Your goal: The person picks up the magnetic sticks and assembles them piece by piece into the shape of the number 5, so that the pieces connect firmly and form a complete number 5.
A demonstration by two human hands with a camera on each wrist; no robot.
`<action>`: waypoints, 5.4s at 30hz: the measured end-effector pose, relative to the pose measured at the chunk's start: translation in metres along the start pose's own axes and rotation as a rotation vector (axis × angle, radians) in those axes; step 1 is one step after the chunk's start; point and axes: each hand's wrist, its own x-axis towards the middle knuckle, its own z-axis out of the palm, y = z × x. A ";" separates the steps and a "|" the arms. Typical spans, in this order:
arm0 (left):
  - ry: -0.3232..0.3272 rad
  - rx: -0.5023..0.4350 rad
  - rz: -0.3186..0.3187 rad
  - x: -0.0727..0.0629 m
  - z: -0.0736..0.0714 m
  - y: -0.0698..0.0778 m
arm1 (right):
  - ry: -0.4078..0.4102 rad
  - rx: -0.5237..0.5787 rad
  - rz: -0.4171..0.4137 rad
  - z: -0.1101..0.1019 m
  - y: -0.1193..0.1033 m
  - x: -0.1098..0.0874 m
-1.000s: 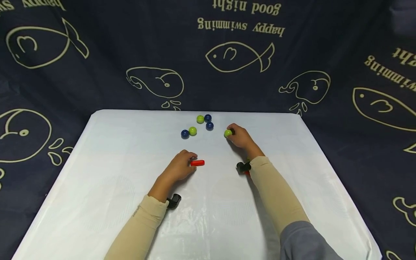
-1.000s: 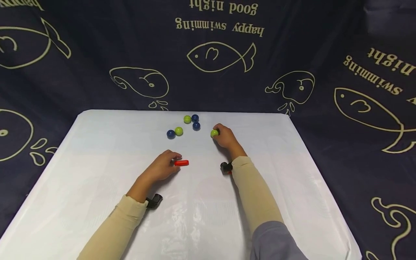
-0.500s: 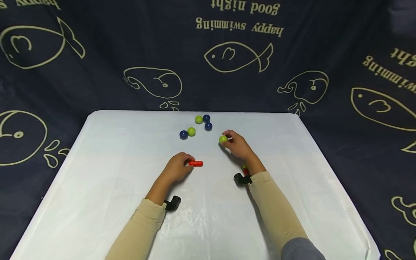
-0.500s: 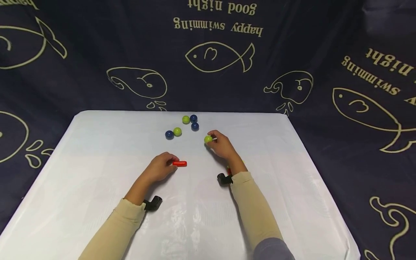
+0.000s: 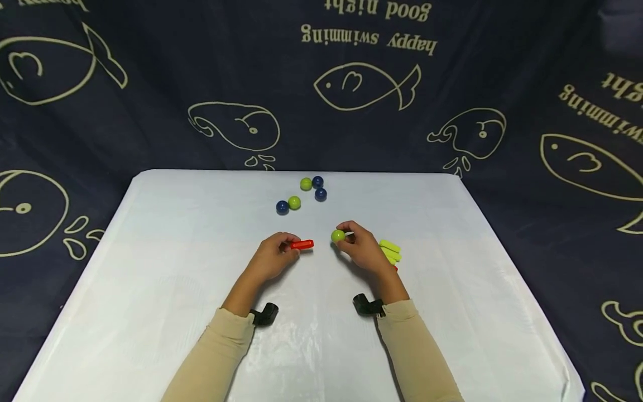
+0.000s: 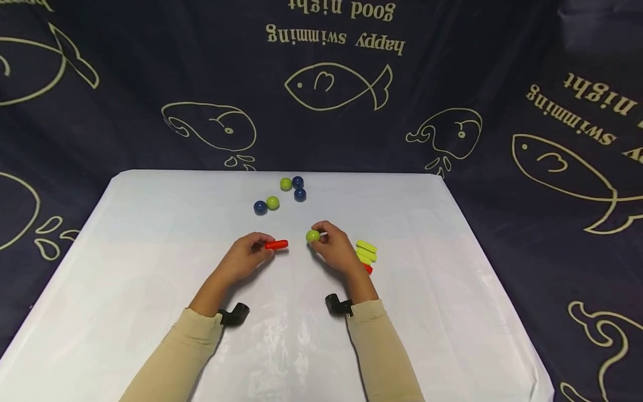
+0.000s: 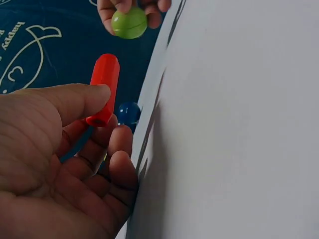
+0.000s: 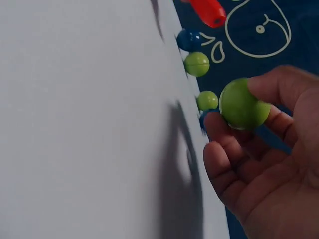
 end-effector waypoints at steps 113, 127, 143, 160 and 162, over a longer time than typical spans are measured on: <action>-0.085 0.001 -0.158 -0.011 -0.030 0.004 | -0.056 0.160 -0.010 0.033 0.013 -0.010; 0.006 0.002 -0.082 -0.018 -0.011 -0.002 | -0.059 0.153 -0.020 0.034 0.013 -0.010; 0.072 0.006 -0.039 -0.018 -0.005 -0.005 | 0.007 0.059 -0.014 0.034 0.009 -0.009; 0.079 0.005 -0.055 -0.018 -0.004 -0.003 | 0.008 0.031 -0.007 0.004 -0.003 -0.017; 0.080 0.000 -0.059 -0.019 -0.003 -0.004 | 0.017 -0.019 -0.026 -0.008 -0.005 -0.024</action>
